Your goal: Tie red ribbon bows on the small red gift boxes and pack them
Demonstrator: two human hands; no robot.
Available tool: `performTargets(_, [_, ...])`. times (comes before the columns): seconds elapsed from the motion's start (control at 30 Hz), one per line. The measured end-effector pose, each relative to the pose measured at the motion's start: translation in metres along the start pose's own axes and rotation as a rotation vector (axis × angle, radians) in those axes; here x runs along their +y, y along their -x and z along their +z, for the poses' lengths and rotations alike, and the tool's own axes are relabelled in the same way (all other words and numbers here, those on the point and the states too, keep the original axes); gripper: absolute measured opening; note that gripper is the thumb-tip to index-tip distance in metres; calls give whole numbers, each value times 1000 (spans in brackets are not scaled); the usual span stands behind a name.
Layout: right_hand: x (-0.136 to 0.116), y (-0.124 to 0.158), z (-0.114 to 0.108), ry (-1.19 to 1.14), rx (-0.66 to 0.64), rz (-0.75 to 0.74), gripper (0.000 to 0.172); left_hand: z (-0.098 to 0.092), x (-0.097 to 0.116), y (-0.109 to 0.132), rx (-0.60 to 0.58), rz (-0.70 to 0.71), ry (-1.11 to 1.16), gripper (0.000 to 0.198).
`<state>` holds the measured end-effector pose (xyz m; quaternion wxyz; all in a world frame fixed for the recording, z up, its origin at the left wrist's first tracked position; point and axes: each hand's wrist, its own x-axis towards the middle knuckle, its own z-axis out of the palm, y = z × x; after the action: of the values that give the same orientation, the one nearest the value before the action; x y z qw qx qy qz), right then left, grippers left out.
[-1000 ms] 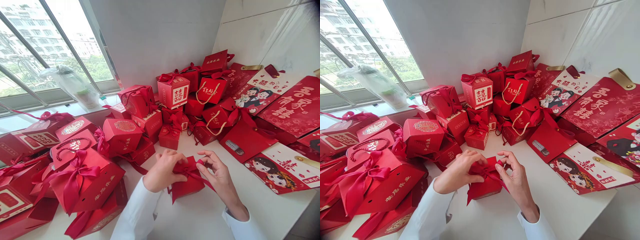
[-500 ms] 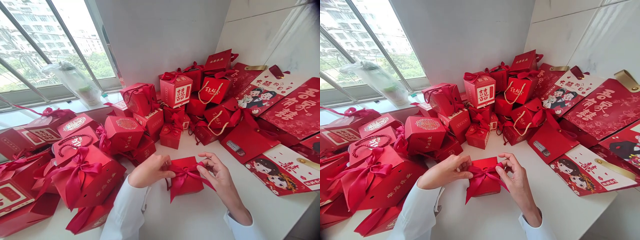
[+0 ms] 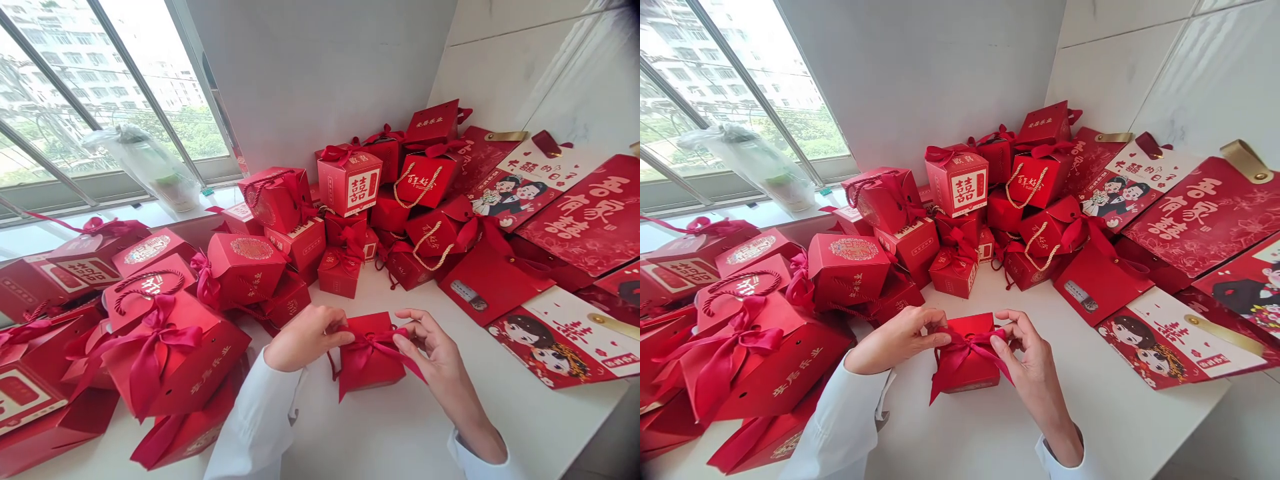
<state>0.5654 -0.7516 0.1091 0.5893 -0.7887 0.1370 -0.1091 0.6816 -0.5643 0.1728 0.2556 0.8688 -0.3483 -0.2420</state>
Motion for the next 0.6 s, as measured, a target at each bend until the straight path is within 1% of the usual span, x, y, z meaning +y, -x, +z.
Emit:
performTargets(0.13, [5, -2, 2, -10, 21, -6, 30, 1, 3, -1, 74, -44, 38, 28])
performTargets(0.2, [4, -2, 1, 72, 93, -61, 27, 0, 5, -1, 89, -60, 54, 30])
performTargets(0.23, [1, -1, 1, 139, 154, -116, 24, -1, 5, -1, 90, -61, 64, 31])
performTargets(0.3, [-8, 4, 0, 289, 280, -292, 16, -1, 5, -1, 93, -58, 83, 33])
performTargets(0.33, [-14, 7, 0, 360, 313, -398, 13, 0, 5, -1, 96, -53, 90, 33])
performTargets(0.37, [-20, 10, 0, 423, 313, -509, 12, 1, 4, -2, 100, -46, 92, 34])
performTargets(0.4, [-25, 14, 1, 480, 280, -618, 13, 1, 4, -3, 108, -39, 88, 35])
performTargets(0.47, [-33, 21, 6, 578, 139, -783, 18, 3, 1, -5, 128, -21, 77, 36])
performTargets(0.53, [-34, 27, 16, 655, 9, -850, 23, 5, 0, -7, 142, -9, 78, 37])
performTargets(0.6, [-29, 30, 29, 709, -47, -843, 23, 6, -1, -9, 144, -15, 90, 37])
